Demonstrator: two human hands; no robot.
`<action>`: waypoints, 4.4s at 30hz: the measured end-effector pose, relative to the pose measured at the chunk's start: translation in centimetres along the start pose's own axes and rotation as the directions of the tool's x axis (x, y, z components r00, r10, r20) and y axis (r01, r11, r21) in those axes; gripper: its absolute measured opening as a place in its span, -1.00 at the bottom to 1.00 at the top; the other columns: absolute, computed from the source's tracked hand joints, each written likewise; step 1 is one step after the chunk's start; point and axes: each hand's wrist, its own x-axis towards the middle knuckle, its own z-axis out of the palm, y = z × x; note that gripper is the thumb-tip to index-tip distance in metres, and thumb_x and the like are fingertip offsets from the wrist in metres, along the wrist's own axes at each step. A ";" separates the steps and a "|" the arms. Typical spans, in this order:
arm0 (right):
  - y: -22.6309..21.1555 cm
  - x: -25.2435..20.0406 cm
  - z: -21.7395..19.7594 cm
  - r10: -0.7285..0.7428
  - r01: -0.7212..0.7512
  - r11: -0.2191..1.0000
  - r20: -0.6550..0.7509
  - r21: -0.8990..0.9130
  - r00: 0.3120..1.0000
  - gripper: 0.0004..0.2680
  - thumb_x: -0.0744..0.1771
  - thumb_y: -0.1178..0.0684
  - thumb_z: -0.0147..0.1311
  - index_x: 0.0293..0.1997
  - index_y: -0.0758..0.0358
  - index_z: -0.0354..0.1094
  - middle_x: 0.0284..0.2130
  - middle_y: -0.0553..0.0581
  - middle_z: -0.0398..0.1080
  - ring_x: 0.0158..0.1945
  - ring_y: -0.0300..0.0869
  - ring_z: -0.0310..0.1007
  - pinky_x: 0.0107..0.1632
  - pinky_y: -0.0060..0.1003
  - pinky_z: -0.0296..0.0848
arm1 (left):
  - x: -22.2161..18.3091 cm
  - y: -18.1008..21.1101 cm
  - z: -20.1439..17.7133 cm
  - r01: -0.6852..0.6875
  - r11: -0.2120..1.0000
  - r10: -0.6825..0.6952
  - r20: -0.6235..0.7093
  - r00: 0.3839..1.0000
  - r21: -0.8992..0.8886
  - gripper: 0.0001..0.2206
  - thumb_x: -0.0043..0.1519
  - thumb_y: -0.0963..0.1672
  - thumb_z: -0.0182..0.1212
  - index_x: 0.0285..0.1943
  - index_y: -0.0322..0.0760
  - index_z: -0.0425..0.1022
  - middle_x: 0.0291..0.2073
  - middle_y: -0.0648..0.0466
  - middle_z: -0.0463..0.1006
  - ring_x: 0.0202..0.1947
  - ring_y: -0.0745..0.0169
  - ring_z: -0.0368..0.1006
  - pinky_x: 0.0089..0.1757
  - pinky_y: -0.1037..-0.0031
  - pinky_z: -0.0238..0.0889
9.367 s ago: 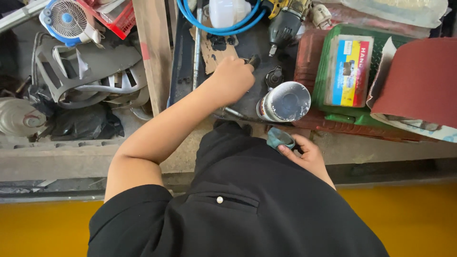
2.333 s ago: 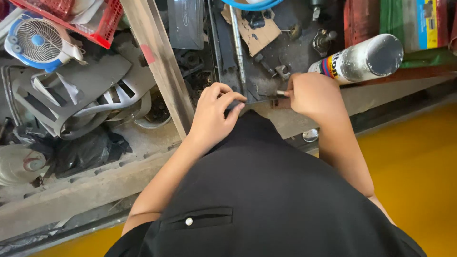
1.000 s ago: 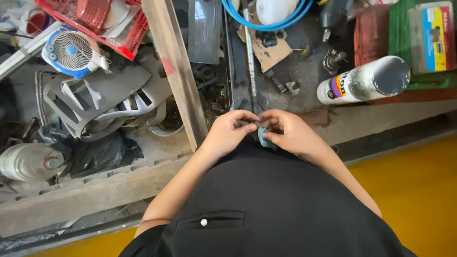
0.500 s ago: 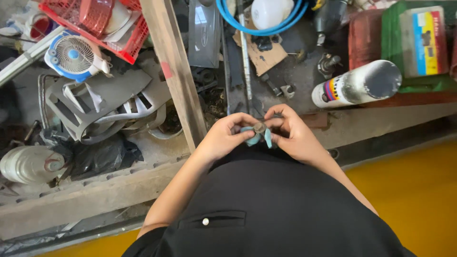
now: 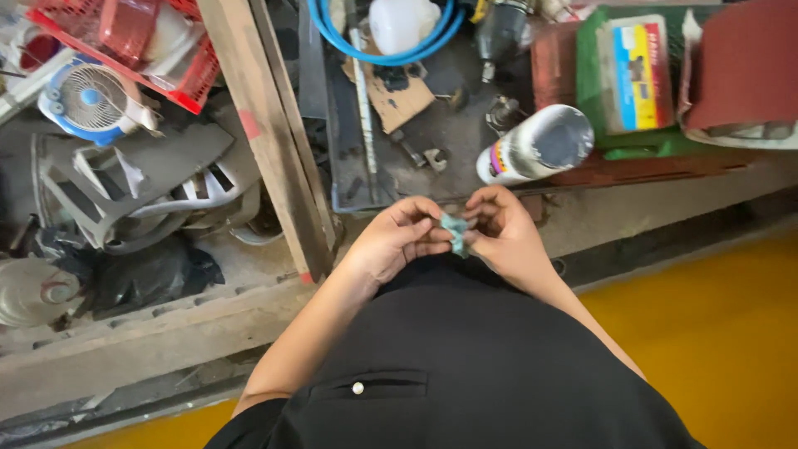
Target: Cleaning and inspecting various automotive parts and tools on a cluttered workbench.
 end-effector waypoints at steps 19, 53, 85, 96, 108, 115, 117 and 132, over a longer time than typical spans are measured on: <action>1.6 -1.1 -3.3 0.065 -0.035 0.992 0.247 -0.120 0.967 -0.81 0.33 0.25 0.18 0.03 0.36 0.39 -0.14 0.06 0.51 -0.06 -0.30 0.49 0.05 -0.36 0.47 | 1.0 -8.2 2.5 -0.348 0.825 0.478 -0.223 0.850 0.446 -0.80 0.42 -0.14 0.13 0.12 -0.39 0.49 -0.09 0.15 0.57 -0.02 0.43 0.42 0.09 0.52 0.26; -11.0 23.6 1.2 0.327 0.493 -0.514 0.371 -0.702 0.869 -0.88 0.26 -0.06 0.21 -0.35 0.08 0.61 -0.46 0.17 0.55 -0.34 0.07 0.59 -0.34 -0.01 0.49 | -11.5 2.5 -10.0 -0.391 0.869 0.493 -0.470 0.732 0.304 -0.75 0.34 -0.29 0.06 0.19 -0.35 0.36 -0.18 0.03 0.52 -0.24 0.27 0.52 -0.16 0.48 0.44; -17.2 21.3 2.0 0.416 -0.021 0.289 0.106 -0.957 0.903 -0.83 0.27 -0.01 0.32 -0.16 0.23 0.65 -0.60 0.13 0.41 -0.54 -0.23 0.25 -0.41 -0.27 0.20 | -10.1 2.7 -11.7 -0.511 0.834 0.540 -0.503 0.675 0.210 -0.78 0.36 -0.29 0.05 0.18 -0.36 0.36 -0.11 0.01 0.53 -0.18 0.26 0.51 -0.11 0.38 0.49; -18.3 19.2 3.9 0.390 -0.103 0.742 0.302 -0.662 0.870 -0.85 0.26 0.17 0.29 -0.14 0.38 0.58 -0.56 0.02 0.41 -0.57 -0.36 0.17 -0.50 -0.42 0.11 | -10.3 2.6 -9.6 -0.481 0.845 0.530 -0.492 0.690 0.234 -0.81 0.38 -0.26 0.05 0.16 -0.38 0.37 -0.17 -0.03 0.56 -0.23 0.24 0.53 -0.17 0.42 0.46; -20.6 19.1 10.3 0.390 0.148 0.593 0.444 -0.791 0.807 -0.86 0.26 0.12 0.28 -0.17 0.28 0.62 -0.54 0.00 0.47 -0.50 -0.39 0.30 -0.45 -0.42 0.19 | -12.0 1.8 -10.3 -0.528 0.826 0.546 -0.516 0.660 0.199 -0.79 0.37 -0.25 0.06 0.18 -0.37 0.34 -0.19 -0.05 0.58 -0.23 0.21 0.55 -0.15 0.42 0.46; -18.0 20.6 15.0 0.477 0.393 0.117 0.399 -0.912 0.783 -0.83 0.27 -0.07 0.32 -0.16 0.11 0.64 -0.57 0.08 0.48 -0.48 -0.17 0.40 -0.35 -0.21 0.35 | -13.3 1.3 -11.5 -0.553 0.804 0.569 -0.551 0.610 0.218 -0.78 0.36 -0.27 0.07 0.18 -0.36 0.35 -0.19 -0.04 0.57 -0.23 0.22 0.54 -0.15 0.42 0.47; -16.4 21.3 16.0 0.474 0.484 0.052 0.449 -0.873 0.758 -0.83 0.24 -0.09 0.26 -0.21 0.07 0.62 -0.57 0.01 0.52 -0.43 -0.15 0.47 -0.30 -0.18 0.42 | -13.7 1.2 -11.6 -0.545 0.810 0.560 -0.564 0.607 0.217 -0.79 0.36 -0.27 0.07 0.17 -0.37 0.35 -0.18 -0.04 0.57 -0.21 0.22 0.55 -0.15 0.41 0.48; -14.4 24.9 20.6 0.374 0.580 0.023 0.545 -0.814 0.751 -0.81 0.28 -0.07 0.25 -0.15 0.15 0.59 -0.53 0.08 0.53 -0.49 -0.12 0.50 -0.34 -0.17 0.45 | -17.2 0.6 -13.7 -0.598 0.781 0.557 -0.632 0.538 0.180 -0.80 0.36 -0.26 0.08 0.16 -0.35 0.37 -0.19 -0.03 0.58 -0.22 0.22 0.55 -0.16 0.42 0.49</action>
